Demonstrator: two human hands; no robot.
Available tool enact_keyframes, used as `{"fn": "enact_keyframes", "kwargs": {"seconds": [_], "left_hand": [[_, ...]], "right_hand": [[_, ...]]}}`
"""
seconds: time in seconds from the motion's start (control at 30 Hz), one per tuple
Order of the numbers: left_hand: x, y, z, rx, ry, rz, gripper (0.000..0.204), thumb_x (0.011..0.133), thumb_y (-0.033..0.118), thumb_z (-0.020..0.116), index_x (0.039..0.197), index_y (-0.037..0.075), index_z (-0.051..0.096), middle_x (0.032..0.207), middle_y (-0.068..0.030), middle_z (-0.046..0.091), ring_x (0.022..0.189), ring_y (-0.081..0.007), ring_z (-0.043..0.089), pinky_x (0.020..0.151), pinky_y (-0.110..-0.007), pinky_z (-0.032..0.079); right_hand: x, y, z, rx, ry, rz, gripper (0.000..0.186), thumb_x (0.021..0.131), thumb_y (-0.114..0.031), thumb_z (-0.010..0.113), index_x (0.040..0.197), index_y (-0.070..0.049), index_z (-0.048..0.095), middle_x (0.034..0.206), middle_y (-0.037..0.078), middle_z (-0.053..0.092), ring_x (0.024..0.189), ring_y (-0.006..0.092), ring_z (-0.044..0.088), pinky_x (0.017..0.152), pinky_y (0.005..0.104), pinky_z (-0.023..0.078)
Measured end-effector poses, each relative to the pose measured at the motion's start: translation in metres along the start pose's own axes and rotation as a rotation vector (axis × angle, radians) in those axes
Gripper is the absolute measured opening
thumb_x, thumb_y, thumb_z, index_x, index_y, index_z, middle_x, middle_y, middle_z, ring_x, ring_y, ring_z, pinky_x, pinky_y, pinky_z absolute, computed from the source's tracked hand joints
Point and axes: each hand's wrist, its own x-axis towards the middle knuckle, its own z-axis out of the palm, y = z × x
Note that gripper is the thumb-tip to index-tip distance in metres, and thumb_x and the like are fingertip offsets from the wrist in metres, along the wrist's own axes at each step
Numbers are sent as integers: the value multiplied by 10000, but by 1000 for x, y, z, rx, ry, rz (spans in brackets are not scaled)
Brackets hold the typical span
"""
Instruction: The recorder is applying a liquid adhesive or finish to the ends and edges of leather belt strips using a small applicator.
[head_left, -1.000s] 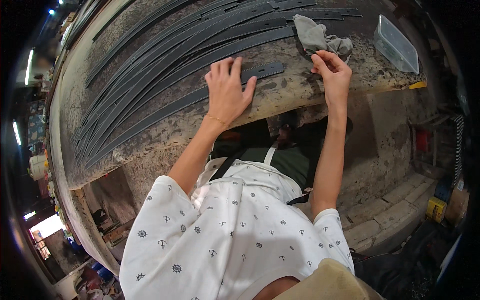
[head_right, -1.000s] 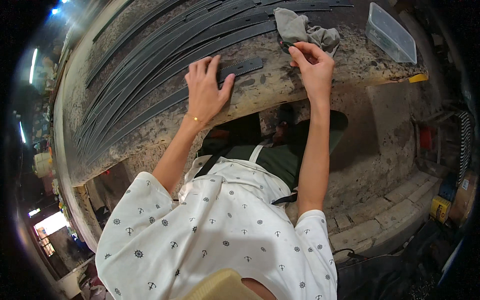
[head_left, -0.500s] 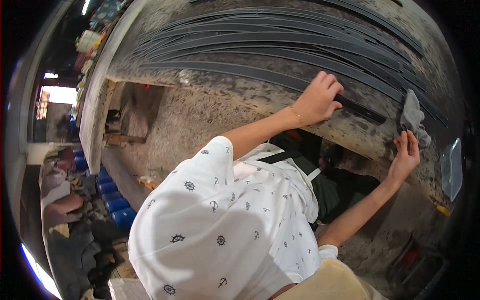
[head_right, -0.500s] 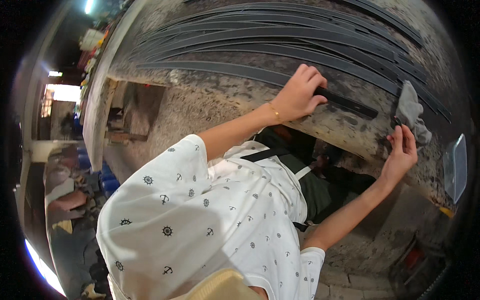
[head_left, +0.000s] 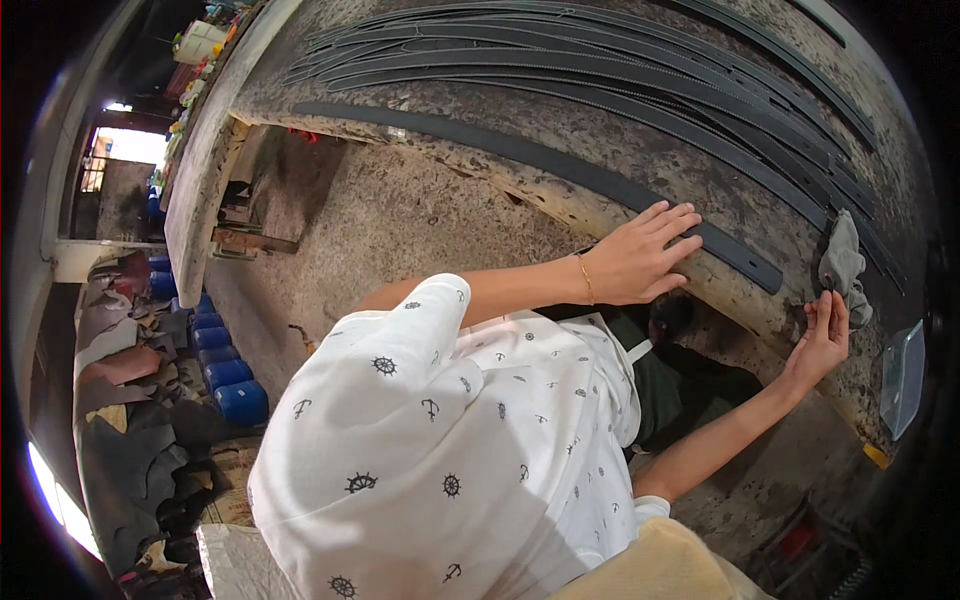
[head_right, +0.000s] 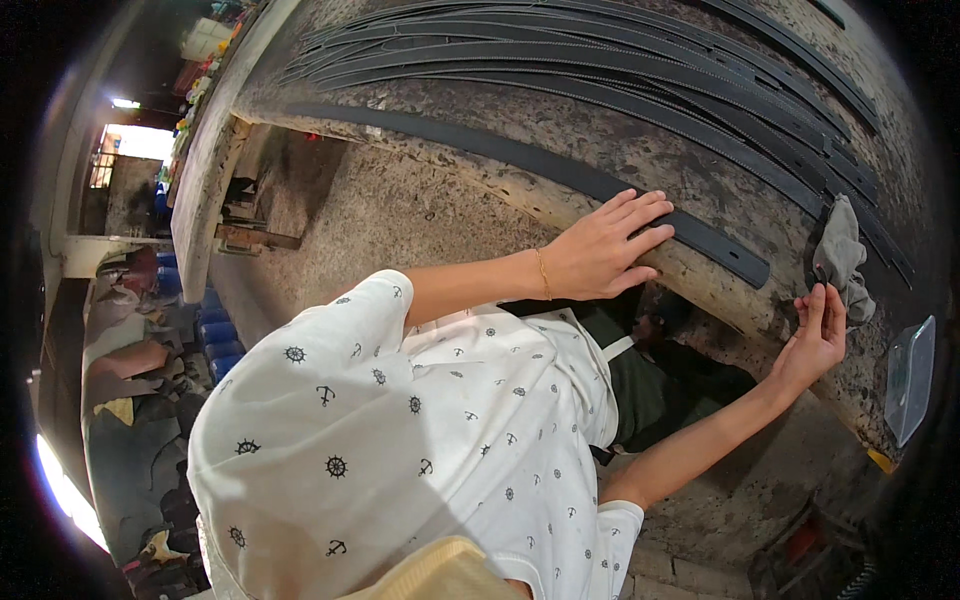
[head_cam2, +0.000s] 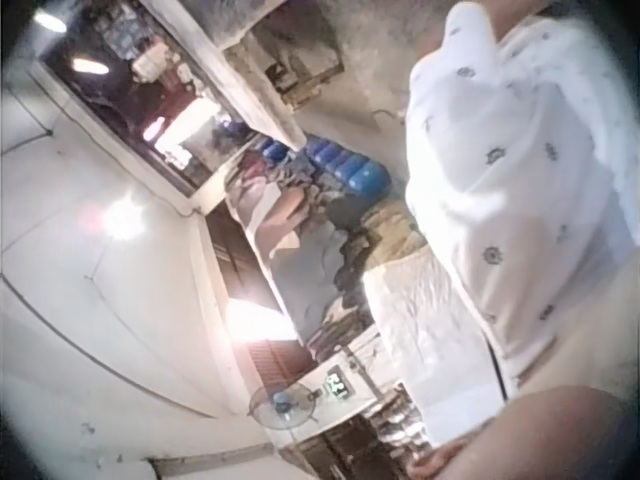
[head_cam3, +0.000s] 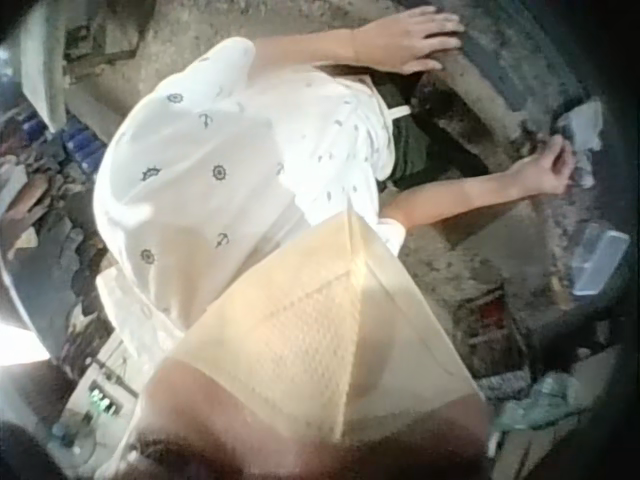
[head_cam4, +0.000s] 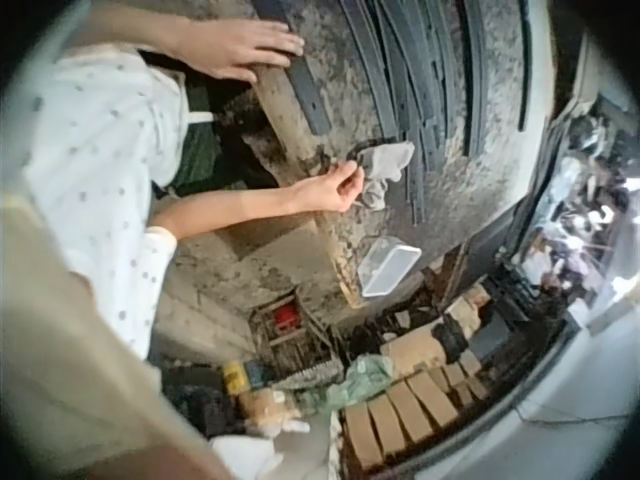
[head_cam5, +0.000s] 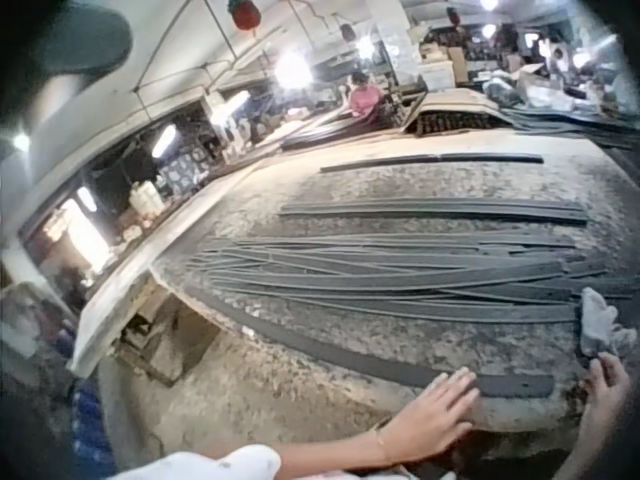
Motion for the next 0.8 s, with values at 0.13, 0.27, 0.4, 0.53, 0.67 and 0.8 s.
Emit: {"fn": "enact_keyframes", "kwargs": {"seconds": [0.13,0.27,0.4,0.53,0.67,0.8], "left_hand": [[-17,-14,-30,81,23,-68,606,840,298,743,1351,77,505,1445,-198,433,1403,-385,369,1144,-598,243],[-48,-70,-82,403,44,-282,599,863,325,723,1368,86,508,1466,-166,426,1395,-364,382,1141,-601,245],[-77,-122,-115,350,43,-230,510,889,335,691,1303,61,571,1392,-178,497,1346,-375,433,1118,-558,302],[-74,-125,-114,183,46,-235,380,866,206,717,1206,51,653,1305,-166,571,1296,-369,477,1067,-504,368],[-45,-96,-94,229,-51,-146,446,881,282,705,1264,67,631,1353,-153,538,1319,-361,462,1123,-566,294],[9,-47,-44,172,-87,43,449,891,260,695,1277,44,614,1342,-169,538,1274,-377,487,1115,-540,325]], "right_hand": [[-2,1,0,7,-6,16,223,938,-53,697,1126,62,668,974,89,685,822,140,651,745,286,563],[-3,-1,1,31,2,24,234,934,-61,705,1133,56,668,969,86,684,832,133,655,738,284,569],[-3,2,-15,37,58,-10,250,937,-53,697,1156,60,656,1014,92,677,872,141,650,767,287,561],[-9,-19,20,-110,111,-13,241,926,-61,710,1151,21,690,1040,64,691,955,132,652,819,274,541],[-11,-20,39,29,134,-39,192,884,-61,754,1058,12,716,936,27,684,787,99,634,717,234,521],[-16,-21,27,140,137,-64,175,888,-62,755,1041,11,711,907,12,669,728,87,611,673,236,524]]}}
